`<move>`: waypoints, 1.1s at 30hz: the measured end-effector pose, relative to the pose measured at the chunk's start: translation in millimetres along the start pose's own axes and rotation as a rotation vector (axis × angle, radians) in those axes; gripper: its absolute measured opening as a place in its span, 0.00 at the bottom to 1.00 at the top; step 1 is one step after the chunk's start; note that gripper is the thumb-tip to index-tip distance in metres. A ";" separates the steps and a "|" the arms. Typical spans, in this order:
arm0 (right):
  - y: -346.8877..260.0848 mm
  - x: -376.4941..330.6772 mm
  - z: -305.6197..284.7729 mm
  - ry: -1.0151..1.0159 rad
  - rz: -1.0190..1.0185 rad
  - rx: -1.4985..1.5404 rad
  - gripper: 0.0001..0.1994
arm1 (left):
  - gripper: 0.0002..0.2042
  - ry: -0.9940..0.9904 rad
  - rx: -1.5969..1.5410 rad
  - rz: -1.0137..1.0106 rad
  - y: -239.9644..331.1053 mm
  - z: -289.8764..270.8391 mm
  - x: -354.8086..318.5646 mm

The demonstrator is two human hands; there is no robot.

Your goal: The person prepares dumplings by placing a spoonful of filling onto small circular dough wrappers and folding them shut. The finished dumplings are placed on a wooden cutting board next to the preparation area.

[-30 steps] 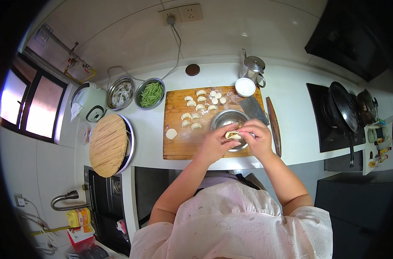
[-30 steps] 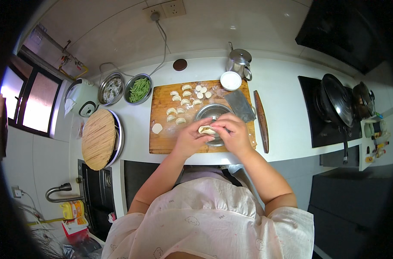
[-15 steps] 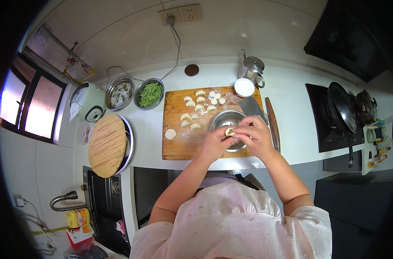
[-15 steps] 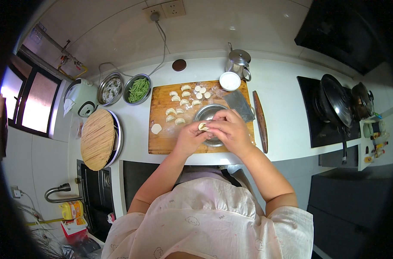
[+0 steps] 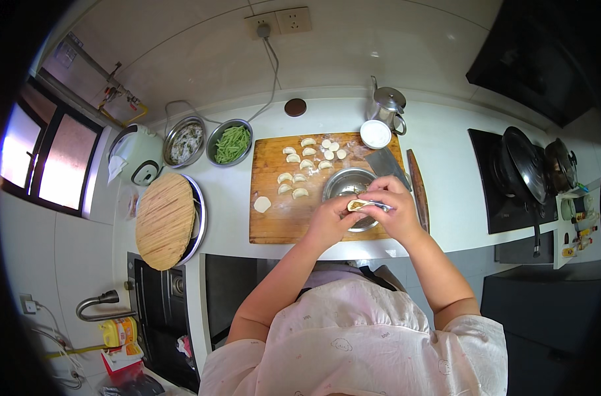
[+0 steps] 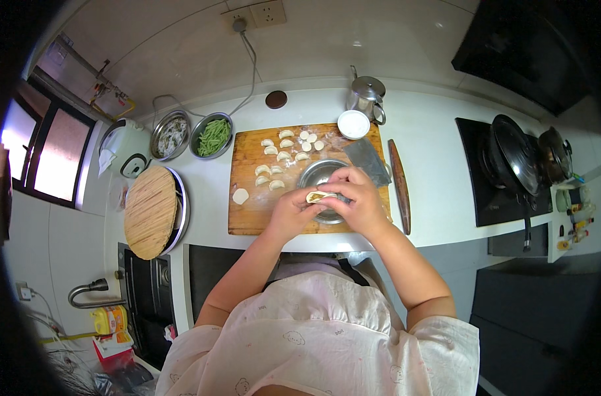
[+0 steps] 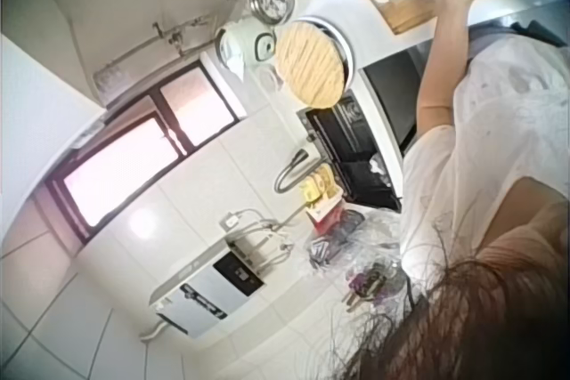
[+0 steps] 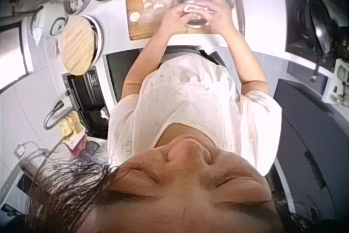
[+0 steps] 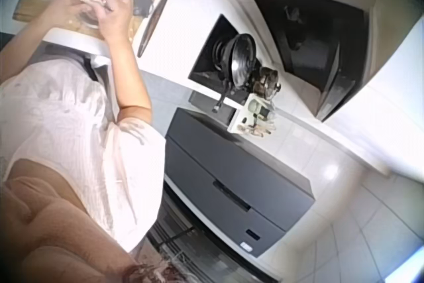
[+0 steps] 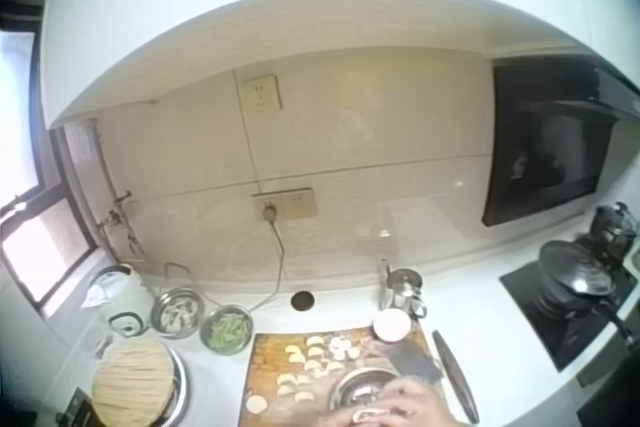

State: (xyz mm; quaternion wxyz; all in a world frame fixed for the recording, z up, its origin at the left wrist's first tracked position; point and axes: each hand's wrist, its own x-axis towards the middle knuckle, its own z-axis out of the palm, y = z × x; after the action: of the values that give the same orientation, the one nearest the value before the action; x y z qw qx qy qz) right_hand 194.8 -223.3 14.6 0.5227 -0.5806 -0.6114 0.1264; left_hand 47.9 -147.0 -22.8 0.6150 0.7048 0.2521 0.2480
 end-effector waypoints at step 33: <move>1.3 0.1 4.8 0.124 -0.102 -0.112 0.06 | 0.11 -0.097 -0.521 -0.107 7.9 5.6 0.5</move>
State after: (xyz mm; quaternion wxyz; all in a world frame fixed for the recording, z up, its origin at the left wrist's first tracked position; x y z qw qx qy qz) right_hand 191.8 -220.6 11.6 0.5321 -0.5837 -0.6126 0.0290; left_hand 52.3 -151.8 -15.6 0.7992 0.5195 0.1870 0.2376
